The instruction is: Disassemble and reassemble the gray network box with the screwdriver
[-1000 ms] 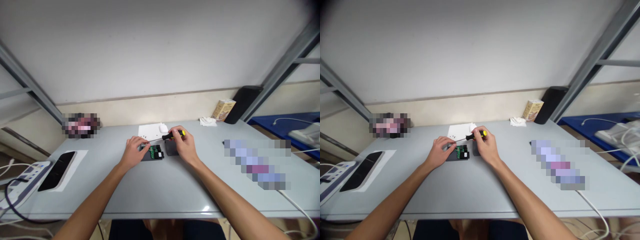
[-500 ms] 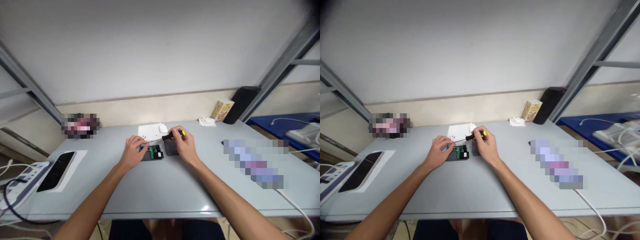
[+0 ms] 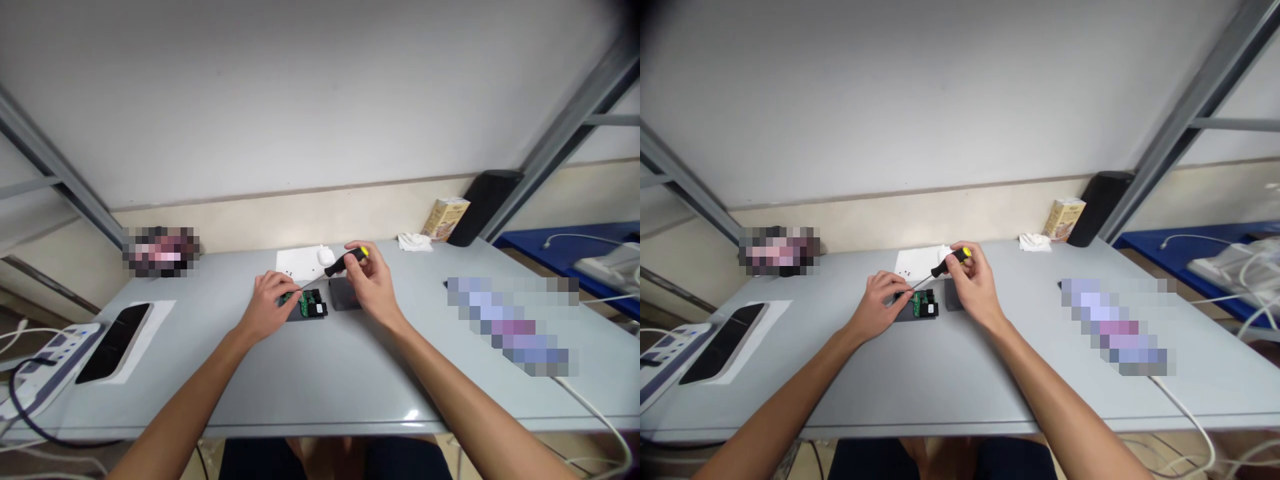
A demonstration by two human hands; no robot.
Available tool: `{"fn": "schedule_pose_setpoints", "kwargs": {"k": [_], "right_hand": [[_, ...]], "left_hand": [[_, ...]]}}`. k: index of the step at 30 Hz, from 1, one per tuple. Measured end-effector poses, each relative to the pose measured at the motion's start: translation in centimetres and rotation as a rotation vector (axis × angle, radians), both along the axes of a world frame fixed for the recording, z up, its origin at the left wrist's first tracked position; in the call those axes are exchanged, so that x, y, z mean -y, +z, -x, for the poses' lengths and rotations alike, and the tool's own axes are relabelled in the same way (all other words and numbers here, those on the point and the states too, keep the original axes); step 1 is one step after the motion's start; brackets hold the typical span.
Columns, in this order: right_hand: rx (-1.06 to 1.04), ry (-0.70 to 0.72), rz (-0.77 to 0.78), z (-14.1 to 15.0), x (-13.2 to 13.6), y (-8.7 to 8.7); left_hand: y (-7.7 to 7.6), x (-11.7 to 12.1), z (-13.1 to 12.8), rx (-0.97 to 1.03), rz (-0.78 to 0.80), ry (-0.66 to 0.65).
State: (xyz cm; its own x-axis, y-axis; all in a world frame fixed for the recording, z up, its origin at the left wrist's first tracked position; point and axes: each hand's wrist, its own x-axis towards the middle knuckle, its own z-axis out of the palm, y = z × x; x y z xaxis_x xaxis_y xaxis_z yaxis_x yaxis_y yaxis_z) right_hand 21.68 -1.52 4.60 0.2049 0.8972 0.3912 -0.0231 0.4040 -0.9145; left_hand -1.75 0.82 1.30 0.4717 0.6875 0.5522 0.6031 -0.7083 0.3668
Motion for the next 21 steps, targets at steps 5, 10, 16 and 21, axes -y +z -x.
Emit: {"fn": "schedule_pose_setpoints", "kwargs": {"k": [5,10,16,21], "right_hand": [[0.008,0.032,-0.023,-0.20,0.01,0.12],[0.046,0.061,-0.021,-0.19,0.32,0.16],[0.144,-0.057,-0.065,0.03,0.40,-0.25],[0.291,-0.122,-0.105,0.11,0.42,-0.45]], "left_hand": [[0.00,0.21,-0.45,-0.019,-0.003,-0.020],[-0.49,0.28,-0.59,-0.077,0.052,-0.021],[-0.28,0.61,-0.44,-0.171,0.208,-0.005],[-0.26,0.51,-0.44,-0.240,0.282,-0.037]]}}
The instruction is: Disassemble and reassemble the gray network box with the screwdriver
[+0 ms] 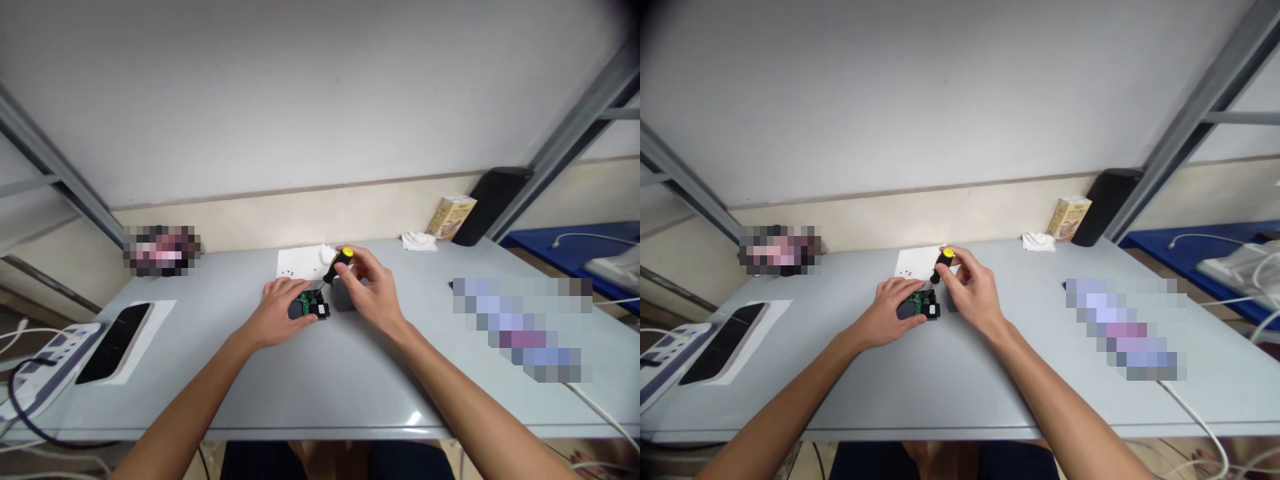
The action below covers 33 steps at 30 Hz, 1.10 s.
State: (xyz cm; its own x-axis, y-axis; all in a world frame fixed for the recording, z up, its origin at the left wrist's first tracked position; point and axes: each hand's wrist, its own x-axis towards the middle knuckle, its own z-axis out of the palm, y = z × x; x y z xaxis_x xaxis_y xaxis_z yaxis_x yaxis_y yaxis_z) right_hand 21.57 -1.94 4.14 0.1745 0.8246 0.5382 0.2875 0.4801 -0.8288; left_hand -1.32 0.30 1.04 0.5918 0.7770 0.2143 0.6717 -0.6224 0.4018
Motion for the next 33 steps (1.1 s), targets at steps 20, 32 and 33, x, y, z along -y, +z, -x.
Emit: {"fn": "schedule_pose_setpoints", "kwargs": {"k": [20,32,33], "right_hand": [[0.074,0.054,0.053,-0.05,0.18,-0.15],[0.096,0.102,0.057,-0.17,0.18,-0.25],[0.096,0.122,0.060,-0.21,0.19,-0.26]], "left_hand": [[-0.26,-0.11,-0.30,0.037,-0.001,-0.025],[-0.18,-0.10,-0.35,0.028,-0.003,-0.028],[-0.22,-0.11,-0.34,0.027,-0.007,-0.028]]}}
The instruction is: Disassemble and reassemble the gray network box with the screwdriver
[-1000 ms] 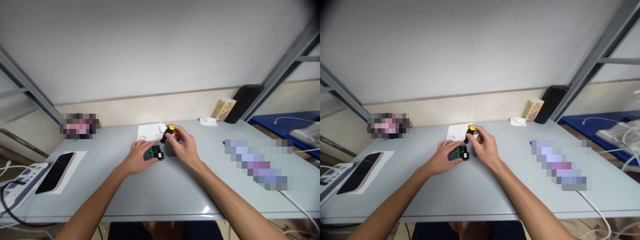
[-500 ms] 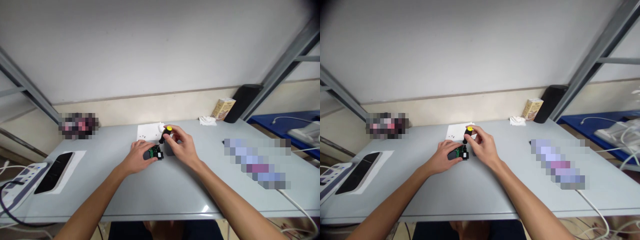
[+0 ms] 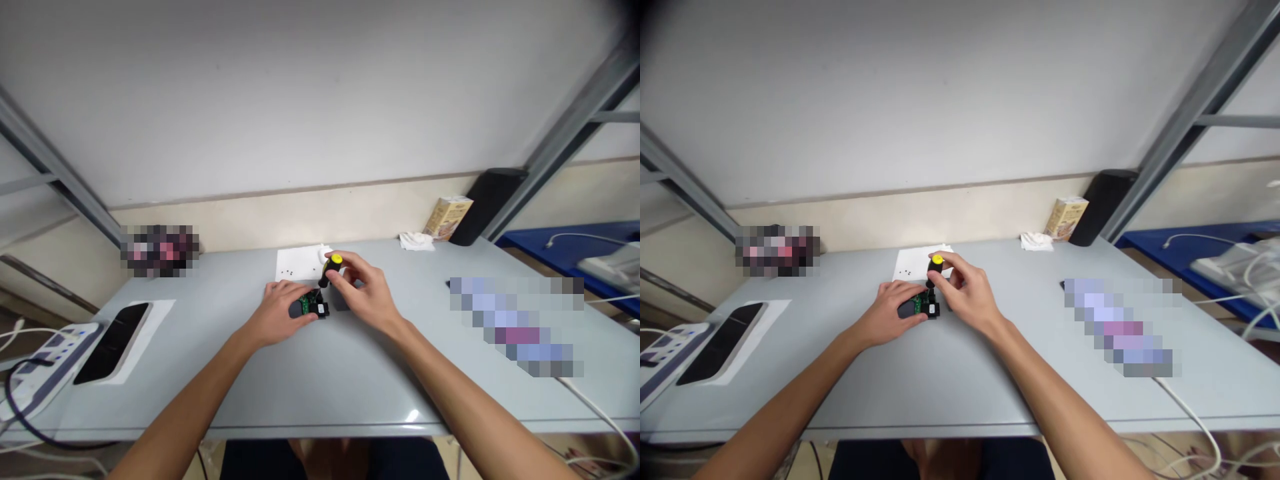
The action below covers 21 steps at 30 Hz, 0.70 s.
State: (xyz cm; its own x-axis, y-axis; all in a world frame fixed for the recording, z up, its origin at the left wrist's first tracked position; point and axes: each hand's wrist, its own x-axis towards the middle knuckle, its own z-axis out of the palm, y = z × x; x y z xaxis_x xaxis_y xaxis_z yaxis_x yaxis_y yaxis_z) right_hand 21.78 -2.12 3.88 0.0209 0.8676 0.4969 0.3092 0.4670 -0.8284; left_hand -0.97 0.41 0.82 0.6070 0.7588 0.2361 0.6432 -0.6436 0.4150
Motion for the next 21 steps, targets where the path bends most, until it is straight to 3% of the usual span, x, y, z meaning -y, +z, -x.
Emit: {"fn": "schedule_pose_setpoints", "kwargs": {"k": [6,14,21], "right_hand": [[0.022,0.146,0.064,0.0,-0.1,0.8],[0.125,0.347,0.117,0.4,-2.9,4.1],[-0.001,0.305,0.083,0.9,-2.7,2.7]], "left_hand": [[0.1,0.1,-0.1,0.015,0.028,0.005],[0.4,0.2,-0.1,0.026,0.048,-0.002],[0.4,0.2,0.0,0.010,-0.005,-0.027]]}}
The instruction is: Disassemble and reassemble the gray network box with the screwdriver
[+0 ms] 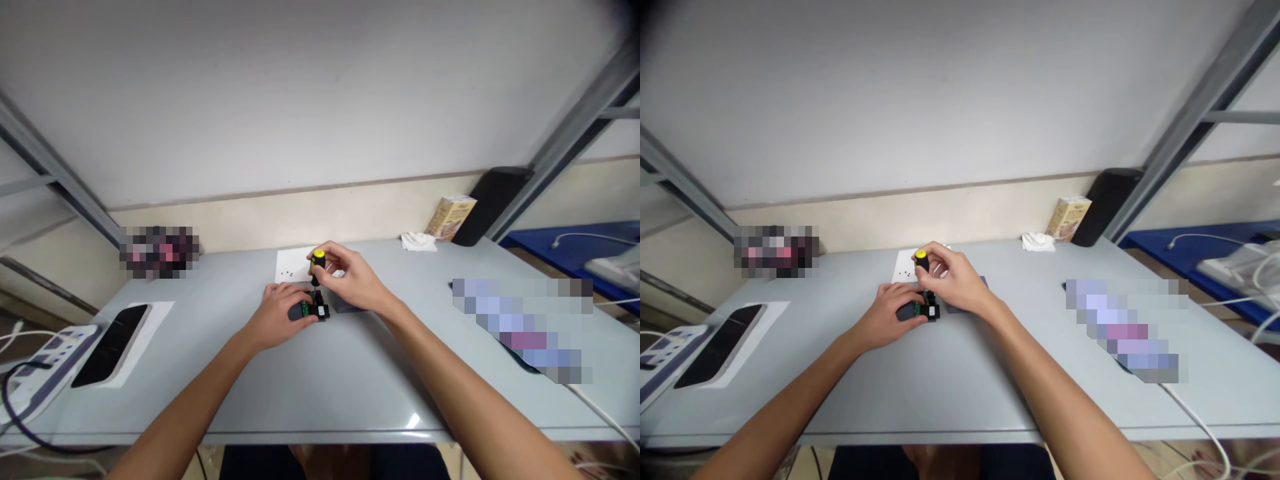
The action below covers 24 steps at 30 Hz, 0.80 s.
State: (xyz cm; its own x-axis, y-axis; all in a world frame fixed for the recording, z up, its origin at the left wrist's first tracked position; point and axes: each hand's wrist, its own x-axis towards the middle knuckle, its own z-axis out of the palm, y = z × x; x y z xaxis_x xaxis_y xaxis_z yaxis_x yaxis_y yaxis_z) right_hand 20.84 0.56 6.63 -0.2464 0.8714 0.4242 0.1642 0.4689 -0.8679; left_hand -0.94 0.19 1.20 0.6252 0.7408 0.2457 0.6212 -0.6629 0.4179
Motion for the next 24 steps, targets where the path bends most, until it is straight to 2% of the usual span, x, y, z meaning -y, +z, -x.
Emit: {"fn": "schedule_pose_setpoints", "kwargs": {"k": [7,13,17,22,24], "right_hand": [[-0.175,-0.112,-0.005,0.1,-0.3,-0.8],[-0.361,0.002,0.142,1.2,-0.2,-1.2],[-0.407,0.020,0.153,1.4,-0.2,-1.5],[-0.577,0.134,0.311,1.3,-0.2,-0.9],[-0.596,0.156,0.326,1.1,-0.2,-0.7]], "left_hand": [[0.0,0.0,0.0,0.002,-0.022,0.004],[-0.2,-0.2,0.1,0.005,-0.030,0.000],[-0.2,-0.2,0.1,0.016,-0.011,0.003],[-0.3,-0.2,0.1,0.028,-0.018,0.002],[-0.3,-0.2,0.1,0.029,-0.021,0.003]]}}
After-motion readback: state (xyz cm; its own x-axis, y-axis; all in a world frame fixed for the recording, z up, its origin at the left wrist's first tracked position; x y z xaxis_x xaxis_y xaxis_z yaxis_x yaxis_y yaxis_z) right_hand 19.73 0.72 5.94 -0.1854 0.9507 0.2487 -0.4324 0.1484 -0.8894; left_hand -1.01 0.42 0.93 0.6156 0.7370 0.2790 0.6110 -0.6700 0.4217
